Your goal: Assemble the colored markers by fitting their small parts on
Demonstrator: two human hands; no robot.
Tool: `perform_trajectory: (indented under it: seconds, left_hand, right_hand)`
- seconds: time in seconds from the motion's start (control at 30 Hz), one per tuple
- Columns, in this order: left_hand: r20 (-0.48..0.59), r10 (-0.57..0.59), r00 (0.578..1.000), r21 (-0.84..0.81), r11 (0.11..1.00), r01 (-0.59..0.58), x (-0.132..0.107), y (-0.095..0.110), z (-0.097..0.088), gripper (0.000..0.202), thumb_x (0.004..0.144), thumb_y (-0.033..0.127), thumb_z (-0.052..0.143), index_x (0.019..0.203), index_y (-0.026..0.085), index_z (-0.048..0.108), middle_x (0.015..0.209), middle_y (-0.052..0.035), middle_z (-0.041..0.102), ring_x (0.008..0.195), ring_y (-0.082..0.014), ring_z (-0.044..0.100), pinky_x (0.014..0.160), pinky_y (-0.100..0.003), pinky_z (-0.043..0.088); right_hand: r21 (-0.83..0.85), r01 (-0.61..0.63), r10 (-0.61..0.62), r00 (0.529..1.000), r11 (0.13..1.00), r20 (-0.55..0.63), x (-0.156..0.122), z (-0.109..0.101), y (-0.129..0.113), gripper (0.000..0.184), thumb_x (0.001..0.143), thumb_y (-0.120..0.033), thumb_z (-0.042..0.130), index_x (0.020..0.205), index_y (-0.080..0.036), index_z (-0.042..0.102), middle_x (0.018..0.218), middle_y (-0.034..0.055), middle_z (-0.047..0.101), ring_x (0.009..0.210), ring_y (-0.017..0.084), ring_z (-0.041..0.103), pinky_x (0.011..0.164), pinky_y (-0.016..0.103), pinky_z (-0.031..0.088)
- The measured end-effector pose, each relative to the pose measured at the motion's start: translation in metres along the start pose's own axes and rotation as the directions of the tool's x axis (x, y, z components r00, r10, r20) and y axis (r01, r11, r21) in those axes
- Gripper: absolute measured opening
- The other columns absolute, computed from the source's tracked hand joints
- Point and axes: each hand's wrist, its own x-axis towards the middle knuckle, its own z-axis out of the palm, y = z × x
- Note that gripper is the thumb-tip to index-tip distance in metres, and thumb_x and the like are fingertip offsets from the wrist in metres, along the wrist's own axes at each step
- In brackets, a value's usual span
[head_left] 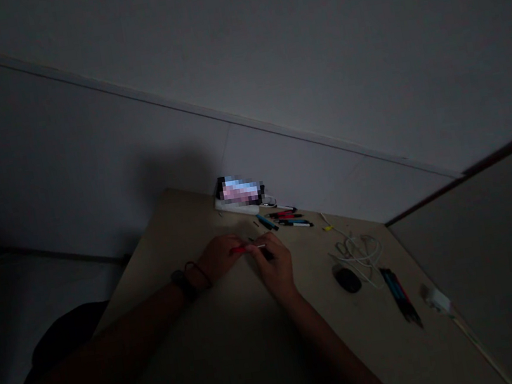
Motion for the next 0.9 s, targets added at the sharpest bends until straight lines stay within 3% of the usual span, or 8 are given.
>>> perform_trajectory:
  seconds: [0.2, 0.27, 0.4, 0.5, 0.67, 0.9]
  left_hand:
    - [0.013, 0.008, 1.0, -0.042, 0.999, -0.007, -0.001, -0.002, 0.0, 0.022, 0.095, 0.03, 0.059, 0.099, 0.02, 0.077, 0.097, -0.0052, 0.075, 0.092, -0.0203, 0.068, 0.085, -0.031, 0.051]
    - [-0.012, 0.012, 1.0, -0.052, 0.999, -0.012, 0.0, -0.003, -0.001, 0.021, 0.094, 0.029, 0.059, 0.099, 0.02, 0.077, 0.1, -0.006, 0.076, 0.094, -0.0209, 0.068, 0.086, -0.032, 0.051]
    - [-0.084, -0.088, 0.993, -0.067, 0.994, 0.083, 0.001, -0.003, -0.001, 0.025, 0.094, 0.037, 0.06, 0.088, 0.018, 0.075, 0.085, -0.0043, 0.074, 0.081, -0.0193, 0.066, 0.079, -0.031, 0.051]
    - [-0.142, -0.185, 0.972, -0.143, 0.976, 0.165, 0.003, -0.001, -0.003, 0.029, 0.094, 0.043, 0.061, 0.09, 0.017, 0.073, 0.082, -0.0026, 0.073, 0.079, -0.0188, 0.064, 0.076, -0.03, 0.052]
    - [-0.21, -0.222, 0.952, -0.252, 0.953, 0.167, 0.006, 0.003, -0.006, 0.028, 0.089, 0.039, 0.064, 0.108, 0.02, 0.07, 0.096, -0.0038, 0.073, 0.085, -0.0196, 0.065, 0.077, -0.032, 0.054]
    - [-0.148, -0.21, 0.966, -0.245, 0.955, 0.169, 0.006, 0.001, -0.007, 0.025, 0.09, 0.04, 0.062, 0.103, 0.019, 0.068, 0.09, -0.0022, 0.069, 0.079, -0.0172, 0.06, 0.072, -0.029, 0.051]
  right_hand:
    - [0.083, -0.081, 0.079, 0.996, 0.993, 0.031, -0.001, 0.005, 0.003, 0.026, 0.085, -0.046, 0.074, 0.074, -0.023, 0.075, 0.07, 0.0015, 0.063, 0.068, 0.018, 0.056, 0.064, 0.03, 0.042]
    - [0.12, -0.134, 0.131, 0.991, 0.984, 0.034, -0.003, 0.007, 0.002, 0.023, 0.081, -0.045, 0.078, 0.089, -0.023, 0.076, 0.069, -0.0008, 0.062, 0.064, 0.017, 0.054, 0.062, 0.03, 0.042]
    - [0.215, -0.191, 0.191, 0.981, 0.958, 0.019, -0.004, 0.008, 0.002, 0.045, 0.082, -0.046, 0.076, 0.12, -0.023, 0.068, 0.07, -0.0036, 0.058, 0.063, 0.016, 0.052, 0.061, 0.028, 0.043]
    - [0.195, -0.19, 0.201, 0.979, 0.962, -0.037, -0.002, 0.007, 0.006, 0.036, 0.088, -0.048, 0.069, 0.111, -0.021, 0.07, 0.071, -0.0023, 0.058, 0.066, 0.016, 0.054, 0.061, 0.028, 0.044]
    - [0.091, -0.214, 0.217, 0.976, 0.973, -0.022, 0.001, 0.009, 0.018, 0.031, 0.086, -0.049, 0.071, 0.096, -0.02, 0.075, 0.074, 0.0007, 0.065, 0.067, 0.017, 0.057, 0.06, 0.027, 0.043]
    - [0.046, -0.217, 0.216, 0.976, 0.975, 0.029, 0.002, 0.01, 0.022, 0.032, 0.087, -0.052, 0.07, 0.09, -0.021, 0.079, 0.087, 0.0051, 0.076, 0.08, 0.021, 0.066, 0.072, 0.032, 0.05]
